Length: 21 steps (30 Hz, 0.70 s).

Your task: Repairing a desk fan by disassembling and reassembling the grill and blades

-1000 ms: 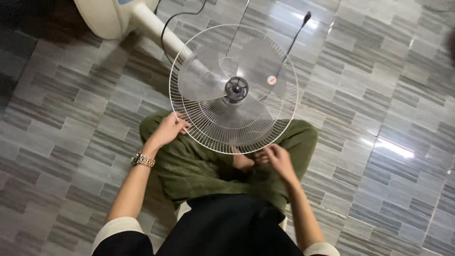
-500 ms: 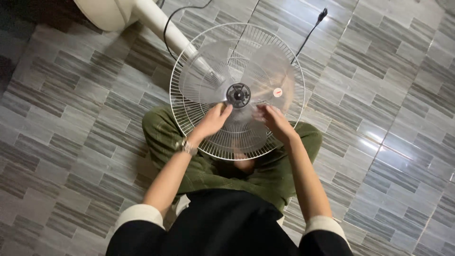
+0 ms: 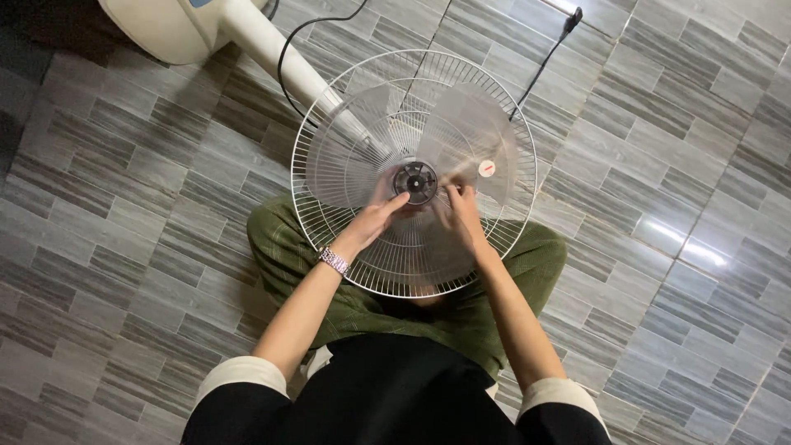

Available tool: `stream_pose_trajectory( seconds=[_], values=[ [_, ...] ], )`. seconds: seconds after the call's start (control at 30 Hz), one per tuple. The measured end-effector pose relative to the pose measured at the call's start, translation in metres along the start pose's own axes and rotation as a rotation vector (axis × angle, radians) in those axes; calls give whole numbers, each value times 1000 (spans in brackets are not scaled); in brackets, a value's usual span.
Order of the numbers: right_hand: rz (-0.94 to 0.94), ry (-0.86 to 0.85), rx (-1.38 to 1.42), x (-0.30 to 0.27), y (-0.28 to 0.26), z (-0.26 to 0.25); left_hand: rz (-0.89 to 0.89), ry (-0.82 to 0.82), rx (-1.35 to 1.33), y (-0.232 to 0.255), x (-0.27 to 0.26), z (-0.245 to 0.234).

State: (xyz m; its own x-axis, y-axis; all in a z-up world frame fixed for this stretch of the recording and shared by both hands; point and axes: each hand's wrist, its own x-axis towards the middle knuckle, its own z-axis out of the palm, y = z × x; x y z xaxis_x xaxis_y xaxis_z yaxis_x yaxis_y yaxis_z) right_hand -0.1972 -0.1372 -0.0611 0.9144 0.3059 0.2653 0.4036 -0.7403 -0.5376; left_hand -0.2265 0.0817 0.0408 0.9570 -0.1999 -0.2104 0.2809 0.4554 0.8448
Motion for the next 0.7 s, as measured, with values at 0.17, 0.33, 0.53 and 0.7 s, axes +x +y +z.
stream_pose_trajectory(
  seconds=[0.17, 0.33, 0.53, 0.7],
  values=[
    [-216, -203, -574, 10, -26, -31, -129, -66, -214, 4, 2, 1],
    [-300, -357, -449, 36, -15, -40, -109, -215, -285, -6, 14, -5],
    [-307, -328, -515, 50, -30, -32, -43, -246, -381, -44, 19, -19],
    [-235, -323, -430, 48, -29, -25, -52, -248, -422, -47, 22, -13]
  ],
)
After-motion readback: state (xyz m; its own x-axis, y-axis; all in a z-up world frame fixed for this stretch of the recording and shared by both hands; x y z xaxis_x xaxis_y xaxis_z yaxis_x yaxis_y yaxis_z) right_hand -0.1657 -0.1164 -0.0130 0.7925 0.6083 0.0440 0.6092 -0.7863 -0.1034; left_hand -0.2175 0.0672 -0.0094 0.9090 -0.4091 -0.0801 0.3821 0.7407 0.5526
